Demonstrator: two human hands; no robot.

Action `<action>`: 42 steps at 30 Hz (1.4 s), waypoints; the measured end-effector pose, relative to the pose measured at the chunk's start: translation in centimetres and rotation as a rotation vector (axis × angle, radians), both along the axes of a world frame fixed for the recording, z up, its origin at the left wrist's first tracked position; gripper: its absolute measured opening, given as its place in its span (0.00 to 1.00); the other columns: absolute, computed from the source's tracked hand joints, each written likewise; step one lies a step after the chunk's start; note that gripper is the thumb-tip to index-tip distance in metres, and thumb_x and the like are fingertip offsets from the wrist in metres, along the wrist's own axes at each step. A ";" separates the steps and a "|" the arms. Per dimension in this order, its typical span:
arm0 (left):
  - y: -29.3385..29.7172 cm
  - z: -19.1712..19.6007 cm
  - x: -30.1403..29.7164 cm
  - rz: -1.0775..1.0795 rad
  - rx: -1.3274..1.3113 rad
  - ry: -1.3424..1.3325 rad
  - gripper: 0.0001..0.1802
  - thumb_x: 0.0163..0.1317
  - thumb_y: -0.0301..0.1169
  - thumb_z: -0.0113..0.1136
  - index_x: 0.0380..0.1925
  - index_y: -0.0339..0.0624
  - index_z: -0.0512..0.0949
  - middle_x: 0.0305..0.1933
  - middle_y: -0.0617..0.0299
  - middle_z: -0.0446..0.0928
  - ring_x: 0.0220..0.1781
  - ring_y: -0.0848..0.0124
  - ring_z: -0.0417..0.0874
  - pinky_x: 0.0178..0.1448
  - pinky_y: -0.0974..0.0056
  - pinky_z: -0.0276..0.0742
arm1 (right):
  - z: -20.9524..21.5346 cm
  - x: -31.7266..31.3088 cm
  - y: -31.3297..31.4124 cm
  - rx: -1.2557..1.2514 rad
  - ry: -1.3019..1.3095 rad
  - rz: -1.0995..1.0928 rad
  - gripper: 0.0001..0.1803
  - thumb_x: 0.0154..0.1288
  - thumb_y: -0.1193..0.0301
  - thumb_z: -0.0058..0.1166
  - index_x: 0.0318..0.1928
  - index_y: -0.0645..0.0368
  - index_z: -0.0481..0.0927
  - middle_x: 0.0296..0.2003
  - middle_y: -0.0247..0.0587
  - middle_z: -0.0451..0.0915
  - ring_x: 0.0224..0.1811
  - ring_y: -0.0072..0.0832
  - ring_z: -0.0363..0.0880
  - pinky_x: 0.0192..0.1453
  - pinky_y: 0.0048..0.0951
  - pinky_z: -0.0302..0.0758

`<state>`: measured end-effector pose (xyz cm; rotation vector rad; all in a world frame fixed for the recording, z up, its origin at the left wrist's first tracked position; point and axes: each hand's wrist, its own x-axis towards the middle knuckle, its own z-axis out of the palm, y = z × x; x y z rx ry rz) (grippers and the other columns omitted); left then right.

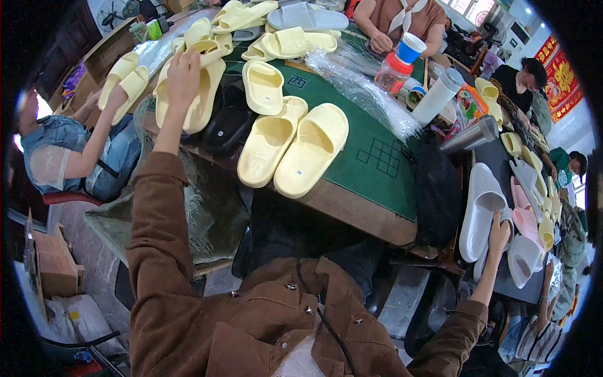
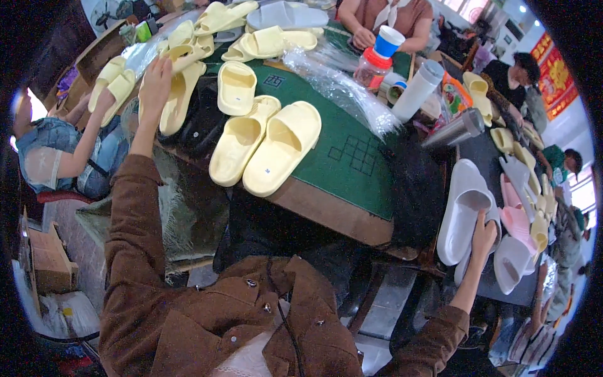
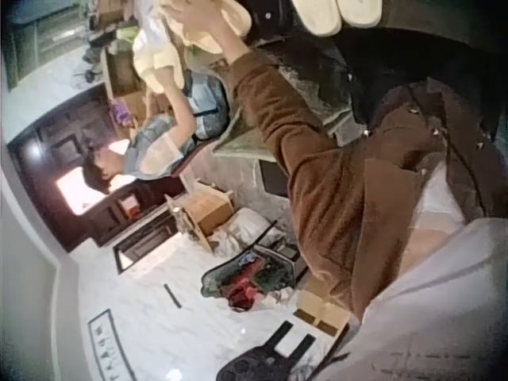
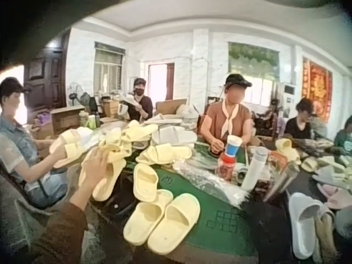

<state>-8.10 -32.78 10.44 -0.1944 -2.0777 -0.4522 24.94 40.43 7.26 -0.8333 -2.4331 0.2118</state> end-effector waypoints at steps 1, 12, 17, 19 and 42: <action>2.4 -0.1 1.5 -0.051 -0.090 0.024 0.20 0.66 0.39 0.49 0.54 0.44 0.74 0.56 0.45 0.72 0.62 0.46 0.67 0.62 0.51 0.65 | -0.6 0.7 1.3 0.035 0.051 0.004 0.28 0.65 0.54 0.52 0.31 0.76 0.75 0.29 0.64 0.77 0.32 0.51 0.76 0.41 0.43 0.69; 15.2 -2.4 12.6 -0.536 -0.125 -0.214 0.19 0.56 0.29 0.58 0.50 0.47 0.77 0.65 0.53 0.63 0.70 0.49 0.55 0.71 0.50 0.52 | 3.0 0.3 -10.6 -0.208 0.257 0.277 0.21 0.65 0.64 0.51 0.23 0.71 0.70 0.19 0.36 0.70 0.24 0.21 0.66 0.26 0.30 0.61; 19.4 -7.2 13.9 -0.524 -0.226 -0.352 0.33 0.54 0.32 0.60 0.62 0.54 0.65 0.69 0.44 0.52 0.72 0.45 0.49 0.72 0.40 0.42 | 5.8 -2.2 -21.9 -0.435 0.061 0.404 0.20 0.66 0.62 0.51 0.23 0.66 0.72 0.17 0.25 0.65 0.21 0.16 0.61 0.22 0.26 0.55; 20.3 -8.0 14.3 -0.503 -0.230 -0.369 0.34 0.54 0.32 0.60 0.63 0.55 0.64 0.69 0.44 0.51 0.72 0.45 0.49 0.72 0.40 0.41 | 5.7 -3.7 -25.2 -0.469 0.053 0.529 0.20 0.66 0.61 0.52 0.23 0.66 0.73 0.16 0.26 0.65 0.20 0.16 0.61 0.21 0.26 0.55; 22.3 -7.1 16.0 -0.671 -0.010 -0.385 0.23 0.63 0.32 0.51 0.58 0.39 0.68 0.66 0.44 0.58 0.68 0.47 0.57 0.70 0.47 0.51 | -7.0 -11.7 -29.5 -0.545 0.148 0.568 0.16 0.63 0.67 0.55 0.41 0.69 0.73 0.24 0.41 0.75 0.24 0.23 0.73 0.29 0.27 0.69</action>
